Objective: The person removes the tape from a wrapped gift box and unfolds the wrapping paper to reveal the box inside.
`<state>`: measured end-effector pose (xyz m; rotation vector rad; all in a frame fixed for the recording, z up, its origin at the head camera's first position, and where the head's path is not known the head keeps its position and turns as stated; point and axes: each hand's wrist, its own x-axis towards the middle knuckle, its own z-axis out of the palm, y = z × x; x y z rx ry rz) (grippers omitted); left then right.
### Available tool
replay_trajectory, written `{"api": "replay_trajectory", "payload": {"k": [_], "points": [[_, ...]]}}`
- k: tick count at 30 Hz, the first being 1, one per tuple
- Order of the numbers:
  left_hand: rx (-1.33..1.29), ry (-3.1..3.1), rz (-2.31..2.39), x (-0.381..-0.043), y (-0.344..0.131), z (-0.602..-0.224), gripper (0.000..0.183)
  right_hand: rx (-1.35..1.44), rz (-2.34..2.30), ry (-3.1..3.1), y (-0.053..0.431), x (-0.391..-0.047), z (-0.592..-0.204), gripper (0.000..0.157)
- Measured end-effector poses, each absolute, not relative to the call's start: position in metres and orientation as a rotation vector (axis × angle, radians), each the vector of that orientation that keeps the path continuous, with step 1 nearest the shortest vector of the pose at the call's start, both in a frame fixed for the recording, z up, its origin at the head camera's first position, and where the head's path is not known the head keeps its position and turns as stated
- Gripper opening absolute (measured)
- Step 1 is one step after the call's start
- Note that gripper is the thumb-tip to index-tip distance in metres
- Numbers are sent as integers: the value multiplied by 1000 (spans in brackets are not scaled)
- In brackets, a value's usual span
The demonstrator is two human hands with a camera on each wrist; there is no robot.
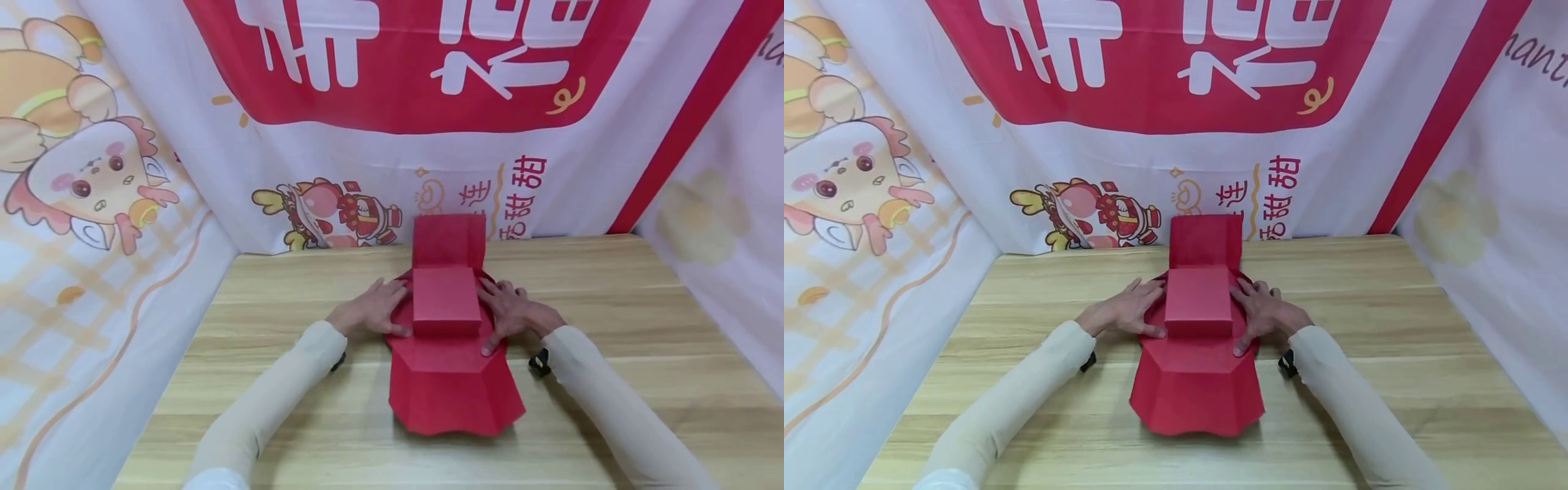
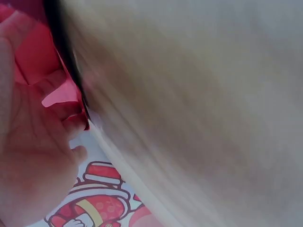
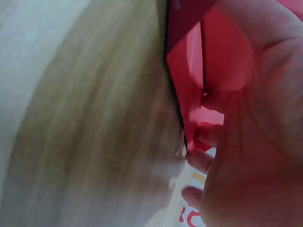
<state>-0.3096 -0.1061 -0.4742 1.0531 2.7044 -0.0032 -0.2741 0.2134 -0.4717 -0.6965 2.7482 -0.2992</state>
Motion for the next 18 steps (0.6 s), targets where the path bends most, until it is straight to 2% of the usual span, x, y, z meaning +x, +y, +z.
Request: {"api": "replay_trajectory", "payload": {"k": [6,11,18], "points": [[894,2668,-56,-313,-98,-464,124,-627,-369,2708,214,-277,-476,141],[823,2671,-173,-320,-88,-456,125,-596,-392,2686,219,-282,-478,142],[815,2687,-189,-321,-90,-463,130,-565,-342,2682,215,-281,-477,143]]}}
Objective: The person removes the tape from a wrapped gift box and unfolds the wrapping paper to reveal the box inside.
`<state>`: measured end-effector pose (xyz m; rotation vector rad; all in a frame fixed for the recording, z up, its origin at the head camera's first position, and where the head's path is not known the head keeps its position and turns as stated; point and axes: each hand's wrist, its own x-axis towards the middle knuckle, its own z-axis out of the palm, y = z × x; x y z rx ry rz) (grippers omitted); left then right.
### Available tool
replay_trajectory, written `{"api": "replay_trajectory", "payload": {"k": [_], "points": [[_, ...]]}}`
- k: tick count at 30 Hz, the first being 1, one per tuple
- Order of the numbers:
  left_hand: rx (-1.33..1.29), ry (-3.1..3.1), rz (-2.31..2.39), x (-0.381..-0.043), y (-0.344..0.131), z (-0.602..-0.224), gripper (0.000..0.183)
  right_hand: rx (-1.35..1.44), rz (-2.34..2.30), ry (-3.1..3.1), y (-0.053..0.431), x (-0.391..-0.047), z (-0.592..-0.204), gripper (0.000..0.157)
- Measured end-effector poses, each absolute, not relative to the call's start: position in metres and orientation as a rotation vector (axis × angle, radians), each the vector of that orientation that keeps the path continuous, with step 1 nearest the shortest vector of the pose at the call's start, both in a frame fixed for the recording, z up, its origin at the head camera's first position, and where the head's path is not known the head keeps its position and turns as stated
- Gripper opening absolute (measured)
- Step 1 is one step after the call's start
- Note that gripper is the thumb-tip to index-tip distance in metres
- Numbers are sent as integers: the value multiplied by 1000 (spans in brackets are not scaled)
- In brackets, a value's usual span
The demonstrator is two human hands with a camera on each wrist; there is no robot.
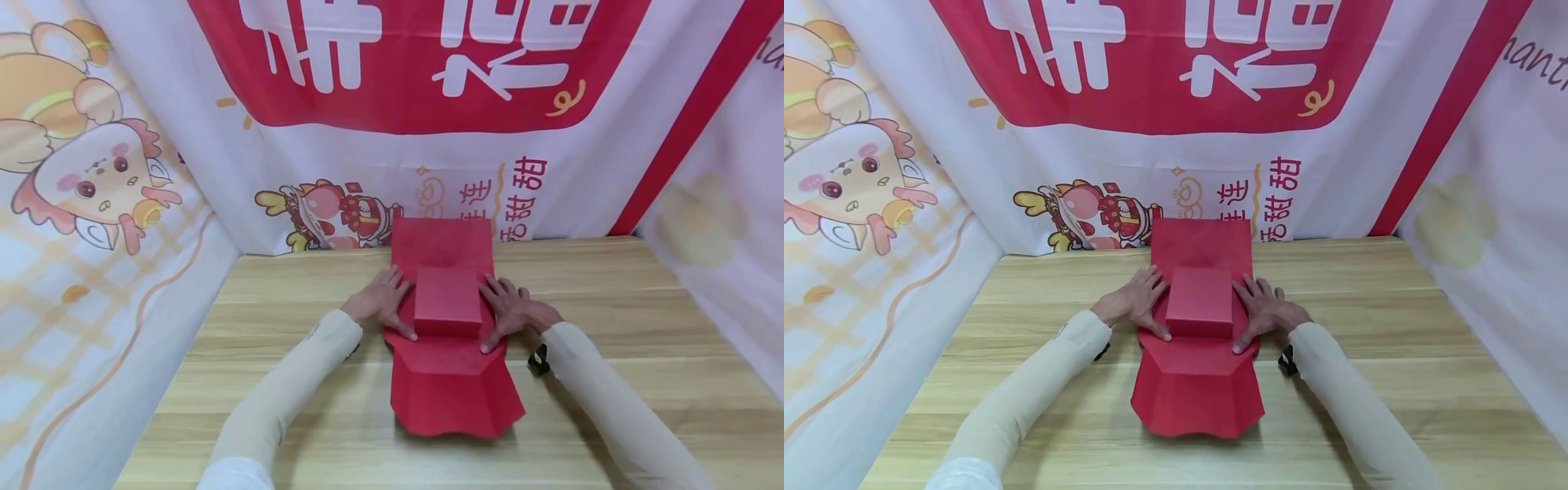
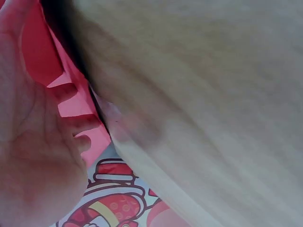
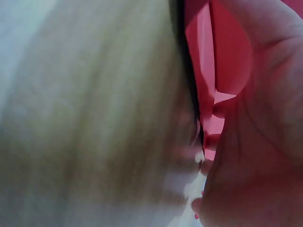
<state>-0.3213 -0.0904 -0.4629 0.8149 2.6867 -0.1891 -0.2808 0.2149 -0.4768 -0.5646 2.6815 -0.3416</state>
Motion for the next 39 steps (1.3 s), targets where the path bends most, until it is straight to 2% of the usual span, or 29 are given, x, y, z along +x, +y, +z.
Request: {"api": "replay_trajectory", "payload": {"k": [5,13,29,39], "points": [[849,2695,-84,-319,-92,-469,132,-532,-360,2643,215,-278,-477,148],[835,2647,-92,-321,-94,-472,133,-589,-324,2644,219,-278,-479,145],[660,2572,-120,-321,-103,-468,137,-538,-345,2615,220,-276,-479,148],[789,2639,-212,-320,-111,-471,138,-570,-285,2658,220,-275,-477,144]]}}
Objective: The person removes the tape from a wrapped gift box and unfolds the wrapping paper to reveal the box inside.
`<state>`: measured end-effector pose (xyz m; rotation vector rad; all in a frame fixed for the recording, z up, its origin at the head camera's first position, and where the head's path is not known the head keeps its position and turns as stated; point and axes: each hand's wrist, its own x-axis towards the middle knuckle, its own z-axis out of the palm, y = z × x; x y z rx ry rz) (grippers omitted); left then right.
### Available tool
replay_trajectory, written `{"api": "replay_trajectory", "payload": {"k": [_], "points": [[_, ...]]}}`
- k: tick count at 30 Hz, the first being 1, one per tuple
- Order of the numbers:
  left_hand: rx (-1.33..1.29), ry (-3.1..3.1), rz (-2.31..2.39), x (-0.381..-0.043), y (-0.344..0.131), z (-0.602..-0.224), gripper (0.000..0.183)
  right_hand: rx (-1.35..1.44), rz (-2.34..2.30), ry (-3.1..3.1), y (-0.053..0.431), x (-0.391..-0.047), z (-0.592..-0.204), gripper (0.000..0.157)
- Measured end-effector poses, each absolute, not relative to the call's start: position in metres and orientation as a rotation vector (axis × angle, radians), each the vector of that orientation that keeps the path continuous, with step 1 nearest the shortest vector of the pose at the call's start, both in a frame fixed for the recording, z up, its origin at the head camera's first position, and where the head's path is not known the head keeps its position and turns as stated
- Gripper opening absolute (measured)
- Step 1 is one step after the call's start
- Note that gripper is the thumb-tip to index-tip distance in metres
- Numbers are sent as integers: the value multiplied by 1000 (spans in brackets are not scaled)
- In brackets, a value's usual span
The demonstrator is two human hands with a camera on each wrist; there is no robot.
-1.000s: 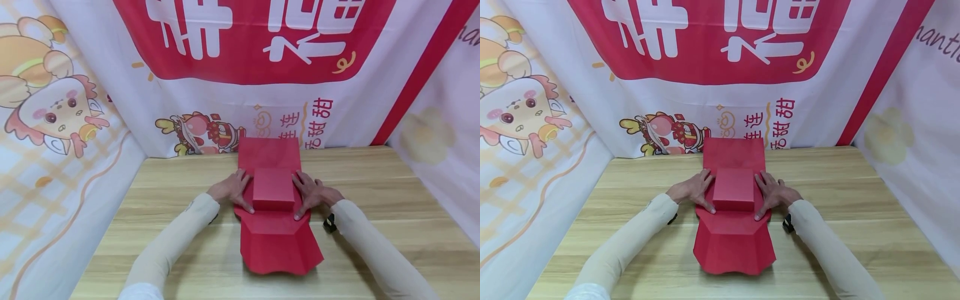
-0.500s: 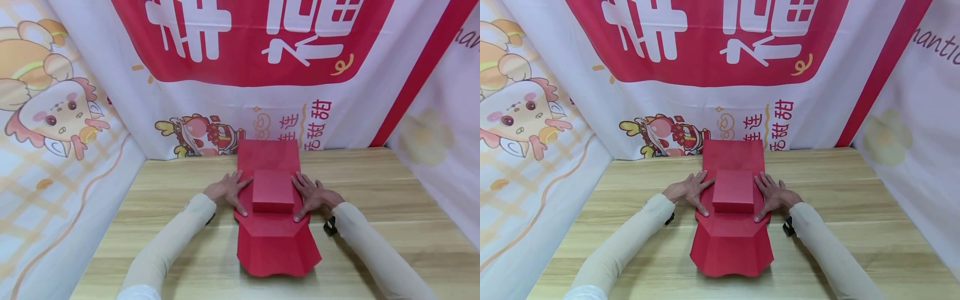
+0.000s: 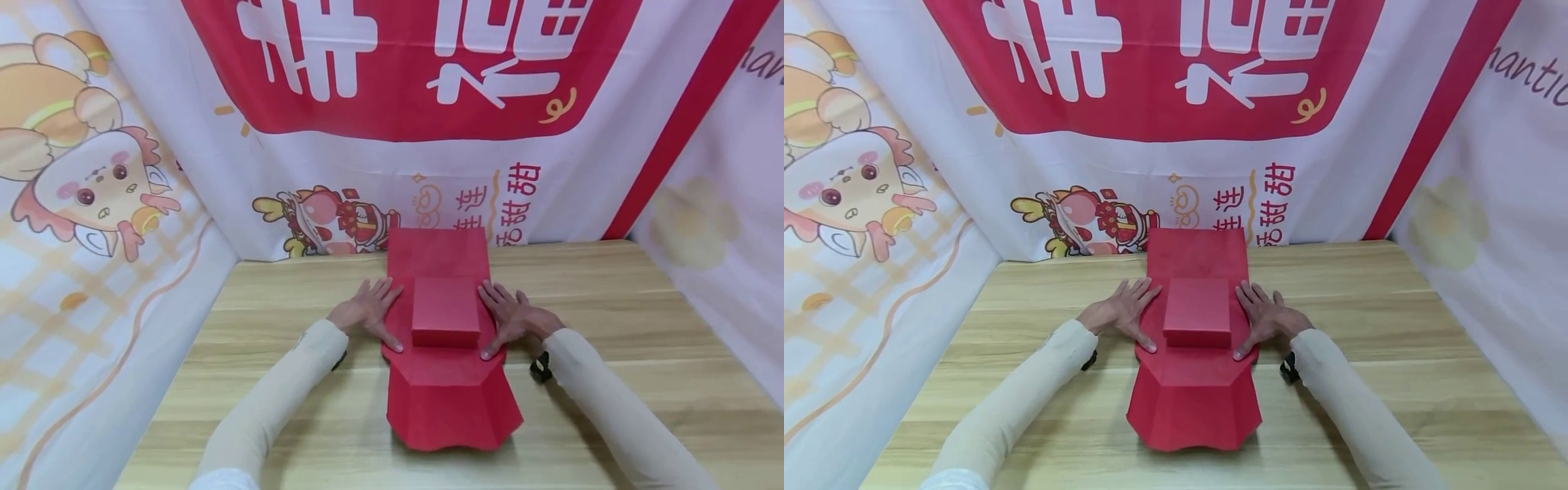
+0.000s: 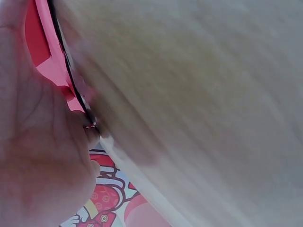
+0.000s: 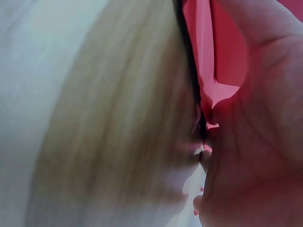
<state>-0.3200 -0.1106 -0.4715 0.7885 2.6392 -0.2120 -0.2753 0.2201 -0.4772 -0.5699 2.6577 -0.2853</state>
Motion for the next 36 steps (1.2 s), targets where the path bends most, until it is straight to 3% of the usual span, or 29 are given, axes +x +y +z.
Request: {"api": "replay_trajectory", "payload": {"k": [13,22,29,36], "points": [[826,2644,-272,-329,-116,-474,142,-488,-172,2650,215,-276,-466,145],[1047,2584,-202,-280,-117,-462,121,-818,-490,2666,213,-242,-460,114],[1043,2515,-163,-253,-119,-468,142,-765,-482,2514,222,-224,-465,141],[959,2479,-211,-248,-122,-470,154,-829,-360,2543,221,-220,-475,151]]}}
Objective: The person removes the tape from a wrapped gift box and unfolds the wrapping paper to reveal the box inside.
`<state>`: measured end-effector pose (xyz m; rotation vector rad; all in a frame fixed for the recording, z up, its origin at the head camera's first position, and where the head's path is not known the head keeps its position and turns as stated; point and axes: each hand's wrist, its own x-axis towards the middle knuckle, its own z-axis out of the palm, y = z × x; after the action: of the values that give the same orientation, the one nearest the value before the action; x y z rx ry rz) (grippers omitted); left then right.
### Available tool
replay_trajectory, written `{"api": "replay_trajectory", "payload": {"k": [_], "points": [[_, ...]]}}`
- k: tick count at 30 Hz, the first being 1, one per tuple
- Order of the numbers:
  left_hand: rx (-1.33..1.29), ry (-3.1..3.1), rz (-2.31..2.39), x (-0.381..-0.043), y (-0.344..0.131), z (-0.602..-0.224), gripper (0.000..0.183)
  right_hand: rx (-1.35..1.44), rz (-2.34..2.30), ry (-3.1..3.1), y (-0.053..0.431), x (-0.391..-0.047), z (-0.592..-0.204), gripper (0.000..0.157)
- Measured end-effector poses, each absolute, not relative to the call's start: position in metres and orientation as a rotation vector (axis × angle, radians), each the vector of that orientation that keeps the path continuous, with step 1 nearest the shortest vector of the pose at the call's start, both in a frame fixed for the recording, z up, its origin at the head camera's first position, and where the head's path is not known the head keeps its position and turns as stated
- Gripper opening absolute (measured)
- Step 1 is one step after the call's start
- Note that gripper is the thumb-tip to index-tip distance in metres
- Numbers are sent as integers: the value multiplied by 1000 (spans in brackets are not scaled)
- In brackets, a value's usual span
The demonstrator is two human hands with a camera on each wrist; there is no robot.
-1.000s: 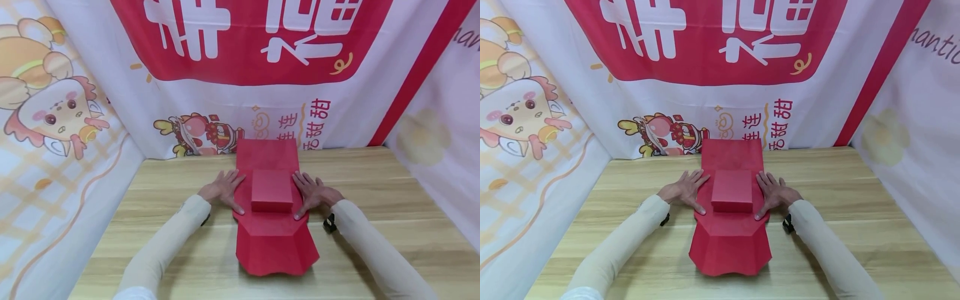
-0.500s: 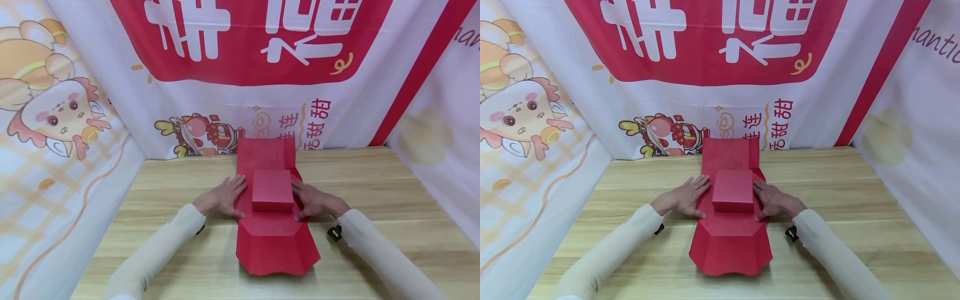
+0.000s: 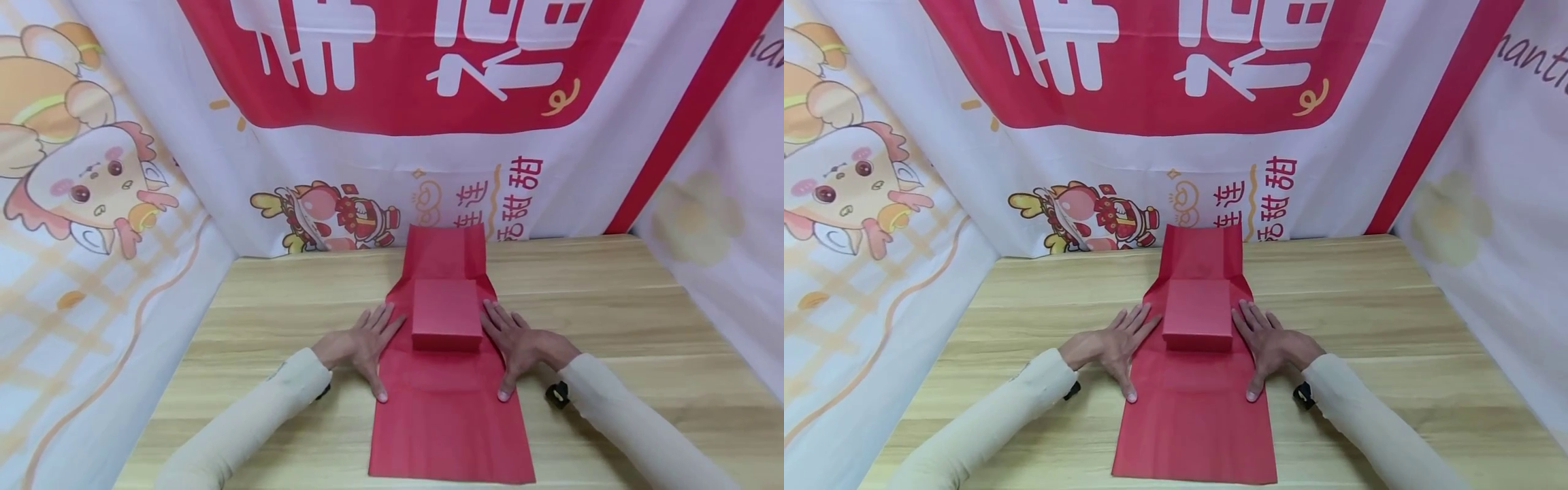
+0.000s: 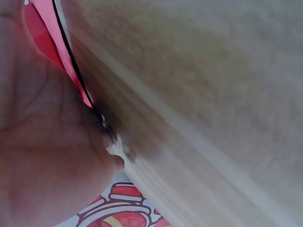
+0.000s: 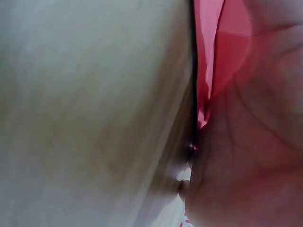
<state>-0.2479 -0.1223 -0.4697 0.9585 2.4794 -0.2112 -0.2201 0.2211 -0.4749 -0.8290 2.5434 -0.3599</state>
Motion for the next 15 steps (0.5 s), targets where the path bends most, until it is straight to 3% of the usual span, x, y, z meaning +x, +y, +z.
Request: {"api": "replay_trajectory", "payload": {"k": [7,15], "points": [[949,2477,-244,-245,-124,-470,155,-796,-382,2548,225,-218,-479,153],[1039,2578,-269,-250,-127,-471,142,-718,-404,2553,224,-219,-475,147]]}}
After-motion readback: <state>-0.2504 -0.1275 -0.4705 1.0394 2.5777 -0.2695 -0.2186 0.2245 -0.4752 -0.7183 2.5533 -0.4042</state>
